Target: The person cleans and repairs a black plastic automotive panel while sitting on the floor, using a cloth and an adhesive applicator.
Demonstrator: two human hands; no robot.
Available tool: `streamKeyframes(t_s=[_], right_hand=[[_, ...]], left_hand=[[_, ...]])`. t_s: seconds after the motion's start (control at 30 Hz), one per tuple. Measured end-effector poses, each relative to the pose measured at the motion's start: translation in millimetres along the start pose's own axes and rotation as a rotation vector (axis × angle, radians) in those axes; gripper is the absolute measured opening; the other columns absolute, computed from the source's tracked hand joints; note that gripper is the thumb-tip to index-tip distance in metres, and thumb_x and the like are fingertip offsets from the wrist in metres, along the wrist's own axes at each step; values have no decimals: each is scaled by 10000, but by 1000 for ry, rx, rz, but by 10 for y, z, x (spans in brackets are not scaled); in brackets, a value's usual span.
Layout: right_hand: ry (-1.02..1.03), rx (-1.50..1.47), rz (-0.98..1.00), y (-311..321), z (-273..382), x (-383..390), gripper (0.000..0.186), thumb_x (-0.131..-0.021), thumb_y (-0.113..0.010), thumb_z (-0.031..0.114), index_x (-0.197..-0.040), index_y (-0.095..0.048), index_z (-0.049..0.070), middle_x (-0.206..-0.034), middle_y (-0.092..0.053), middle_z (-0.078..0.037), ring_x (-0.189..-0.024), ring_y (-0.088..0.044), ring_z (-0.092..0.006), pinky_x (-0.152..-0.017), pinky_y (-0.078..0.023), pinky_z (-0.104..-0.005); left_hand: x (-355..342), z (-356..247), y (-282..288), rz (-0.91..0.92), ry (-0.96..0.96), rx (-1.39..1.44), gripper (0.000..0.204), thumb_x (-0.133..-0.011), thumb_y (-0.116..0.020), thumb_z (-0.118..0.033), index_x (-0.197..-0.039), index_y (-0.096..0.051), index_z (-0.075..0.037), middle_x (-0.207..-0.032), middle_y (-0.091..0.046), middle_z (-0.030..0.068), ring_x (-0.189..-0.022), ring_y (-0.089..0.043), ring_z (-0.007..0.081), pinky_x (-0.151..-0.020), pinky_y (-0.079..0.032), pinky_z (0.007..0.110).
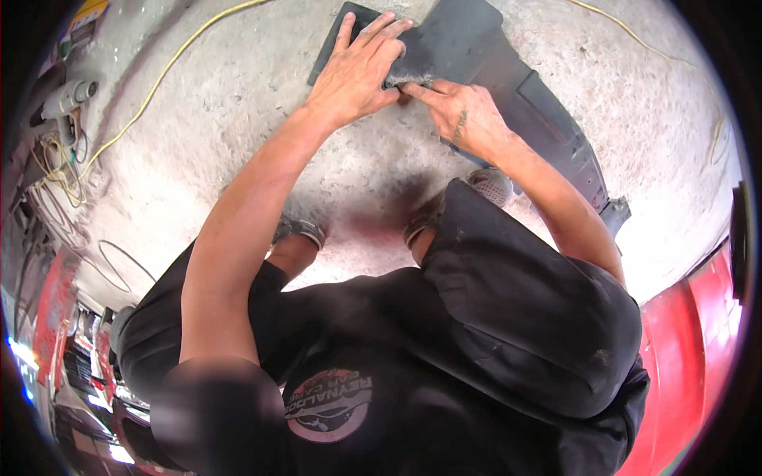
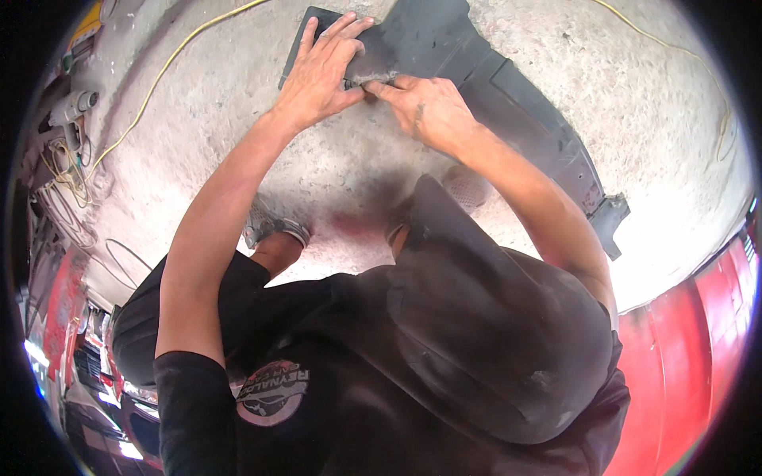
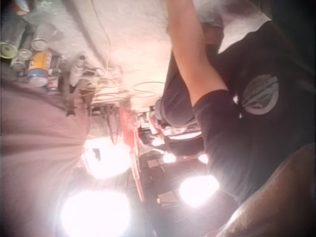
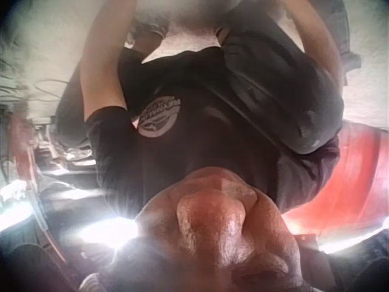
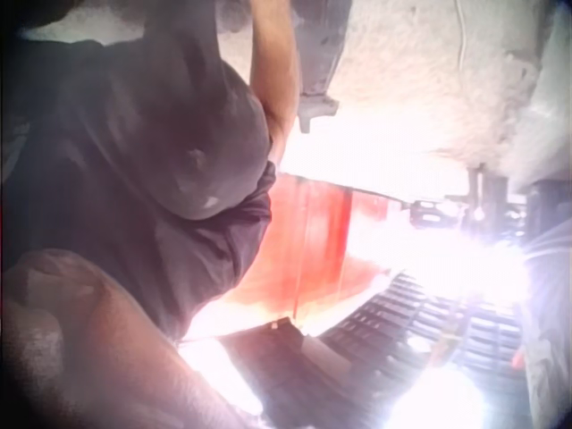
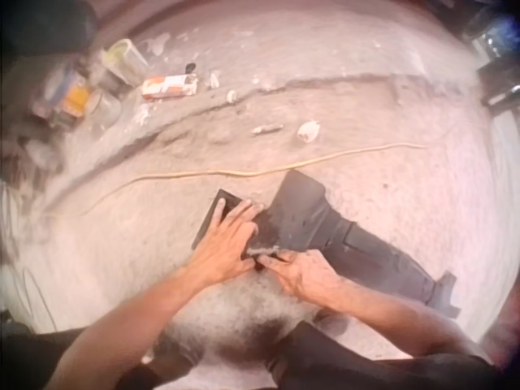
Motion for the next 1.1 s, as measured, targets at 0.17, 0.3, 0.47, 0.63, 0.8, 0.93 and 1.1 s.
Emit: streamKeyframes(t_s=[0.17, 0.3, 0.47, 0.63, 0.8, 0.93, 1.1], right_hand=[[-17, 18, -46, 11, -82, 126, 530, -866, -634, 28, -1378, -653, 165, -918, -692, -133, -734, -684, -356, -640, -581, -438], [-107, 23, 12, 54, -105, 90, 526, -878, -607, 61, -1396, -634, 153, -971, -724, -163, -772, -720, -351, -695, -596, -458], [-71, 89, 49, 10, -95, 74, 531, -891, -591, 65, -1412, -620, 162, -972, -725, -173, -763, -718, -360, -700, -597, -461], [-78, 70, 8, 28, -66, 55, 507, -901, -583, 64, -1396, -626, 166, -951, -722, -168, -757, -723, -359, -696, -595, -461], [-75, 101, 98, 29, -53, 21, 493, -902, -594, 77, -1388, -619, 158, -946, -714, -173, -769, -724, -362, -701, -595, -461], [-72, 83, 57, 30, -76, 79, 507, -902, -596, 82, -1402, -613, 162, -958, -712, -178, -782, -724, -363, -703, -593, -460], [-111, 102, 7, 39, -132, 145, 557, -877, -616, 83, -1429, -606, 158, -943, -703, -172, -770, -717, -359, -702, -594, -455]], left_hand=[[-1, -3, -21, 20, 8, -7, 553, -766, -891, -300, -1144, -537, -107, -1628, -399, -23, -1557, -281, 236, -1300, -152, 592], [4, 13, -23, 14, 9, -22, 562, -765, -897, -314, -1145, -535, -112, -1634, -388, -26, -1559, -278, 241, -1303, -146, 591], [8, 13, -41, 7, 1, -25, 565, -765, -898, -306, -1156, -529, -130, -1632, -389, -30, -1560, -275, 241, -1306, -142, 589], [3, 24, -41, 6, -1, -30, 563, -768, -897, -311, -1155, -529, -133, -1628, -394, -25, -1559, -278, 242, -1305, -140, 596], [-1, 13, -34, 7, -7, -31, 559, -770, -893, -309, -1152, -528, -128, -1628, -397, -15, -1559, -279, 249, -1300, -144, 600], [-2, 12, -31, 3, -13, -29, 557, -767, -892, -309, -1146, -530, -122, -1629, -399, -10, -1557, -283, 255, -1293, -156, 602], [-3, 12, -36, 4, -16, -37, 559, -764, -894, -314, -1144, -531, -121, -1627, -401, -7, -1556, -287, 257, -1292, -156, 603]])
Point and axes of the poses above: each hand's wrist, its own x-axis away from the middle knuckle, its own y-axis out of the back of the hand, z = x × y, the point moved 5 cm from there along -x, towards the middle knuckle
